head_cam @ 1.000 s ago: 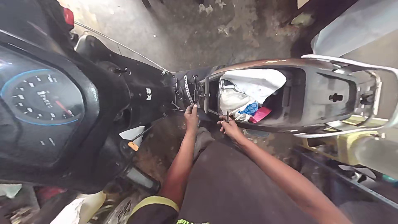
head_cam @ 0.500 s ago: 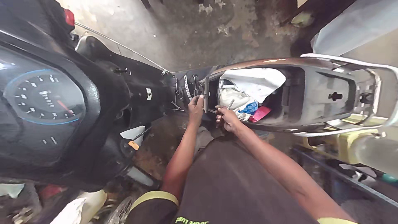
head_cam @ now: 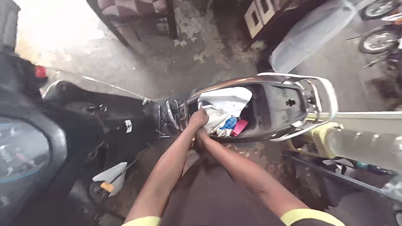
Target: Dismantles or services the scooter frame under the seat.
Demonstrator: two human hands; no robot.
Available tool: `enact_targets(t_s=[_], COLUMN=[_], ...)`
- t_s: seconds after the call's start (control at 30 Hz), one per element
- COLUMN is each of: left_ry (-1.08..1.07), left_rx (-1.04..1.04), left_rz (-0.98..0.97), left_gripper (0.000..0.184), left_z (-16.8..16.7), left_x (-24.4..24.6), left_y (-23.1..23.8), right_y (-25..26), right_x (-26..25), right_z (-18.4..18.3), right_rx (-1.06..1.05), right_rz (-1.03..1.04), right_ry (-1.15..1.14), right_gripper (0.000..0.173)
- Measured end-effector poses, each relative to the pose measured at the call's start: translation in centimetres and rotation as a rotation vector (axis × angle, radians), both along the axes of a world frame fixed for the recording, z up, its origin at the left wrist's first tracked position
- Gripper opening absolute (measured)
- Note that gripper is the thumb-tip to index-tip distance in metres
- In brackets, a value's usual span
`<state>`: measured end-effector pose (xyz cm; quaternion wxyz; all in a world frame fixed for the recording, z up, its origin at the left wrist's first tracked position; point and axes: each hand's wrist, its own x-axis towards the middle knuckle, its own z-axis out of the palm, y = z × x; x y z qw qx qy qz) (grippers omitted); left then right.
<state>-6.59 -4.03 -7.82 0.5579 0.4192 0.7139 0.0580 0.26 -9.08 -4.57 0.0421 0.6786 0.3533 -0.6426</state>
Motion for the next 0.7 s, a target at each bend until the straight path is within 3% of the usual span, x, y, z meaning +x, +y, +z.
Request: enact_targets(t_s=[0.07, 0.2, 0.27, 0.37, 0.43, 0.5, 0.57, 0.63, 0.7], left_ry=[-0.013, 0.069, 0.046, 0.038, 0.018, -0.012, -0.055, -0.146, -0.345], left_rx=[0.036, 0.145, 0.212, 0.272, 0.285, 0.278, 0.292, 0.288, 0.267], left_rz=[0.034, 0.145, 0.475, 0.902, 1.05, 1.093, 1.154, 1.207, 1.129], left_gripper=[0.041, 0.036, 0.034, 0.03, 0.029, 0.03, 0.028, 0.027, 0.031], left_z=[0.0, 0.1, -0.5, -1.8, -2.6, -3.0, -3.1, -3.5, -3.7], left_x=[0.0, -0.6, -1.9, -3.1, -3.2, -2.7, -1.2, 0.0, 0.8], left_y=[-0.3, -1.2, -3.4, -7.1, -9.6, -11.8, -13.7, -15.2, -16.4], right_y=[-0.2, 0.8, 3.2, 5.3, 5.0, 5.0, 6.1, 7.5, 8.8], right_x=[0.5, 1.0, 1.4, -1.4, -2.9, -3.0, -1.4, 0.9, 2.8], right_z=[-2.5, -2.2, 0.3, 6.7, 7.2, 4.4, 0.2, -2.8, -3.5], right_rx=[0.008, 0.032, 0.071, 0.025, 0.026, 0.083, 0.169, 0.206, 0.202], right_rz=[0.063, 0.28, 0.685, 1.253, 1.522, 1.753, 1.826, 1.668, 1.429], right_ry=[0.009, 0.012, 0.05, 0.008, -0.01, 0.066, 0.247, 0.441, 0.55], right_gripper=[0.025, 0.026, 0.037, 0.035, 0.035, 0.037, 0.043, 0.045, 0.04])
